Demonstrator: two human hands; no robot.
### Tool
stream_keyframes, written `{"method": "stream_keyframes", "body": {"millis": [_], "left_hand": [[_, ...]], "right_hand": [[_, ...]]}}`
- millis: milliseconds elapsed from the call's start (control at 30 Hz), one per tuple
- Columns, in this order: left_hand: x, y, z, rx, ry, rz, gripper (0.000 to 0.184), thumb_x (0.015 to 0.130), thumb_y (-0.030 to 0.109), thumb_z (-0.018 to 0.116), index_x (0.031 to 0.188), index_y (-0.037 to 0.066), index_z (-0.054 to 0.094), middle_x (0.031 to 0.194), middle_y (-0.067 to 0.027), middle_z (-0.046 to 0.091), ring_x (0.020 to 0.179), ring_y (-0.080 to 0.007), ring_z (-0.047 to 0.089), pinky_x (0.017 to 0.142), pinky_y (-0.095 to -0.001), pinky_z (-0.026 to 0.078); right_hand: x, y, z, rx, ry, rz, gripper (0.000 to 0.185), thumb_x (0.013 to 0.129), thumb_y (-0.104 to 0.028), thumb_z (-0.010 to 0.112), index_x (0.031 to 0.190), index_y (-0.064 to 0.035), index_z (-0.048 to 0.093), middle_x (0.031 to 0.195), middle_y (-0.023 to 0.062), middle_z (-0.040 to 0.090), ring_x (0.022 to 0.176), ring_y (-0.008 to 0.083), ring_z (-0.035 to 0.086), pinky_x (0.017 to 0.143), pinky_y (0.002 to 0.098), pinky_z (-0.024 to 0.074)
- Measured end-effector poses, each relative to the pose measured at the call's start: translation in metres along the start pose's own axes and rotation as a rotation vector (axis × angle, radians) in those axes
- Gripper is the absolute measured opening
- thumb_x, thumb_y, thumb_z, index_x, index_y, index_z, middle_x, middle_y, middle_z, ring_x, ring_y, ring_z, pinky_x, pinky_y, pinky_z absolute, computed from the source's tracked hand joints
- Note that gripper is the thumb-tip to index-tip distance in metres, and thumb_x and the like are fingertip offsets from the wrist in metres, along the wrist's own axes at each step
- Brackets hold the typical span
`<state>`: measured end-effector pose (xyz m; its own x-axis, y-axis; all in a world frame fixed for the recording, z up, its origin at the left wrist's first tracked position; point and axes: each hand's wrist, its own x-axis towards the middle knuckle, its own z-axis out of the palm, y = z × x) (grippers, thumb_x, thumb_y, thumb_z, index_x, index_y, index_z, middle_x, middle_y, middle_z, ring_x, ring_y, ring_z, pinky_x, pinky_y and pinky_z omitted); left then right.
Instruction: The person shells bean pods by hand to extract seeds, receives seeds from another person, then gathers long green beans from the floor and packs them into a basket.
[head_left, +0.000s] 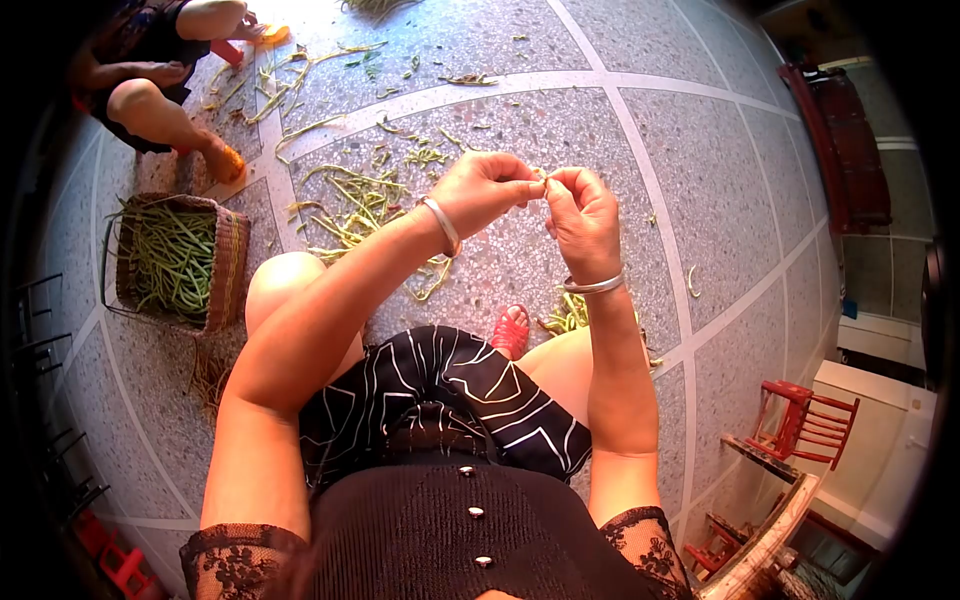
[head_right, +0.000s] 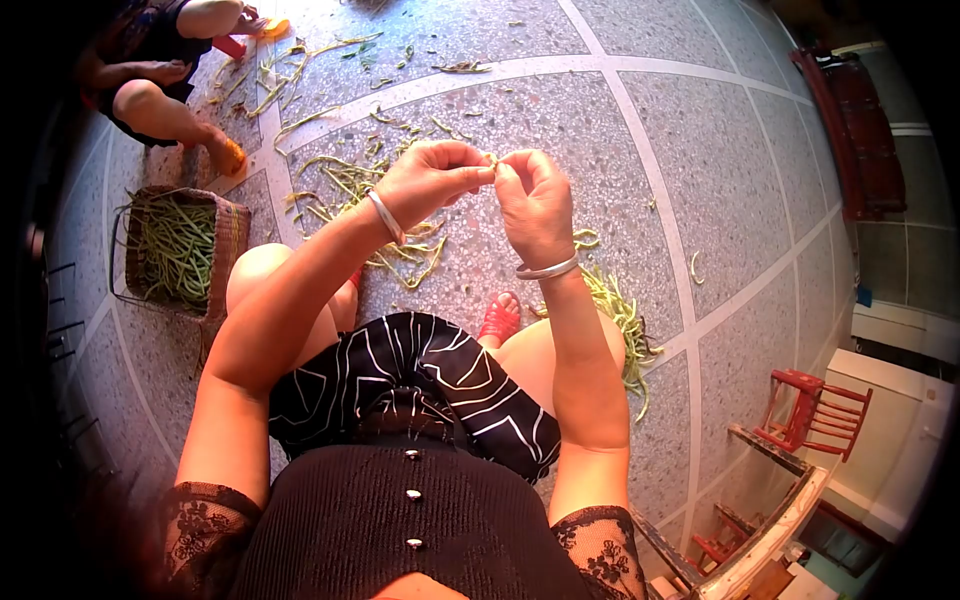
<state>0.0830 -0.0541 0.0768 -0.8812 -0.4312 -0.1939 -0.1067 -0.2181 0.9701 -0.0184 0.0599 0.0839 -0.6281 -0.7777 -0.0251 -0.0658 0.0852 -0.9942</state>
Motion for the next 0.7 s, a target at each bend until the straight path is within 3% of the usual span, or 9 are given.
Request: {"method": "stream_keyframes", "body": {"millis": [300,500,600,700], "left_hand": [[0.002,-0.015,0.000,-0.573,-0.160,-0.165,0.015,0.081,0.016,0.060,0.089,0.004,0.059,0.078,0.0009,0.057,0.066,-0.0039,0.051,0.055,-0.0143,0.039],[0.000,0.000,-0.004,-0.441,-0.177,-0.209,0.017,0.080,0.021,0.061,0.079,0.005,0.056,0.071,0.0021,0.053,0.061,-0.0025,0.048,0.052,-0.0145,0.036],[-0.001,0.000,-0.006,-0.190,-0.134,-0.144,0.018,0.080,0.023,0.061,0.076,0.007,0.055,0.066,0.0029,0.050,0.058,-0.0021,0.044,0.050,-0.0152,0.033],[0.000,-0.003,-0.005,-0.233,-0.187,-0.062,0.017,0.080,0.023,0.060,0.076,0.007,0.056,0.065,0.0032,0.049,0.056,-0.0025,0.041,0.049,-0.0159,0.031]], "right_hand": [[0.000,0.002,0.000,0.277,-0.102,0.089,0.006,0.084,-0.009,0.050,0.085,-0.0031,0.051,0.068,-0.0027,0.050,0.055,0.0002,0.041,0.045,0.0154,0.0327],[-0.002,-0.002,0.002,0.152,-0.075,0.030,0.007,0.086,-0.011,0.049,0.085,-0.0044,0.051,0.065,-0.0037,0.048,0.049,0.0007,0.039,0.042,0.0152,0.0306],[-0.004,-0.002,-0.001,0.191,-0.149,0.061,0.008,0.085,-0.012,0.049,0.085,-0.0044,0.051,0.065,-0.0039,0.048,0.049,0.0011,0.039,0.043,0.0155,0.0308],[-0.004,-0.007,-0.002,0.250,-0.205,0.130,0.008,0.085,-0.012,0.049,0.086,-0.0043,0.051,0.065,-0.0035,0.049,0.048,0.0013,0.039,0.043,0.0159,0.0311]]}}
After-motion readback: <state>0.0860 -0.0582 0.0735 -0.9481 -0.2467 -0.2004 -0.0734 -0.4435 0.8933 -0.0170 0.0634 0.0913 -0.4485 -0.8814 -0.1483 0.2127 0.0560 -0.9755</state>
